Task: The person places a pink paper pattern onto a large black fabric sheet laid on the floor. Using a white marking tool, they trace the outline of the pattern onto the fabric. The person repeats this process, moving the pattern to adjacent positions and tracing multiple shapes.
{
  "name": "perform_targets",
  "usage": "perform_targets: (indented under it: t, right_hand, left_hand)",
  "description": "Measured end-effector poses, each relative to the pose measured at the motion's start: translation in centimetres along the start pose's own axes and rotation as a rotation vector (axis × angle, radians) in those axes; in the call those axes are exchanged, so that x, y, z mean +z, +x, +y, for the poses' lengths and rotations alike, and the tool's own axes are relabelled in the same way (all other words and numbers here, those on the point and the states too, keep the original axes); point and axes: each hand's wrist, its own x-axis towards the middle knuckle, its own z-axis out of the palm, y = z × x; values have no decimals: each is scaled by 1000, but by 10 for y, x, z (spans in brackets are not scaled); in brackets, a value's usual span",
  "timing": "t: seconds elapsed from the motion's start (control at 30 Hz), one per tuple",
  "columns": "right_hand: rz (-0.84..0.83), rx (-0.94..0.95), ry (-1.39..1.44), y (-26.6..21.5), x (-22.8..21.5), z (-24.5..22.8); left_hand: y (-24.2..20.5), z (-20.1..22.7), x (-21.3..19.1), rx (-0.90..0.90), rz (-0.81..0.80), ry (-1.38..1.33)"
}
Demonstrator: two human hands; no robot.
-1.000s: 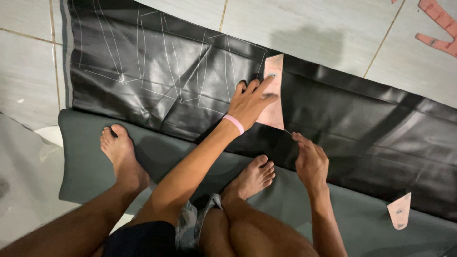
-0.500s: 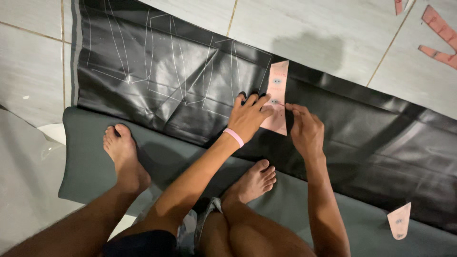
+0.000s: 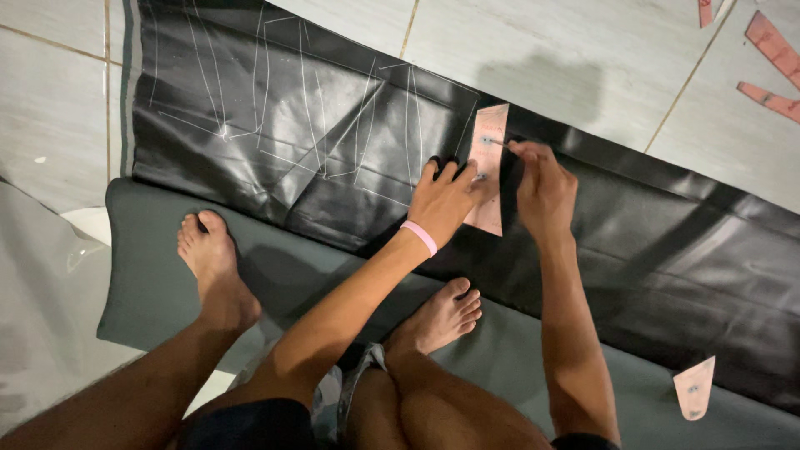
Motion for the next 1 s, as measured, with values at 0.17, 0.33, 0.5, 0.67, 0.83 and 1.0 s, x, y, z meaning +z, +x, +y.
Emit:
perform_targets:
  t: [0.17, 0.33, 0.5, 0.67, 0.83, 1.0]
  right_hand:
    - [-36, 56, 29, 10, 1, -5]
    - [-81, -89, 36, 10, -8, 6]
    - [42, 48, 364, -25, -51, 55]
    - [249, 290, 86, -83, -78, 106]
    - [-95, 135, -172, -96, -63, 112]
    - [-190, 145, -290, -84, -51, 109]
  left_hand:
    - [2, 5, 7, -11, -33, 61]
    - [17, 12, 14, 18, -1, 69]
    - [35, -53, -11, -109, 30, -215]
    - [23, -61, 0, -449, 325, -593]
    - [32, 47, 54, -274, 278, -666]
    - [13, 50, 50, -269, 81, -588]
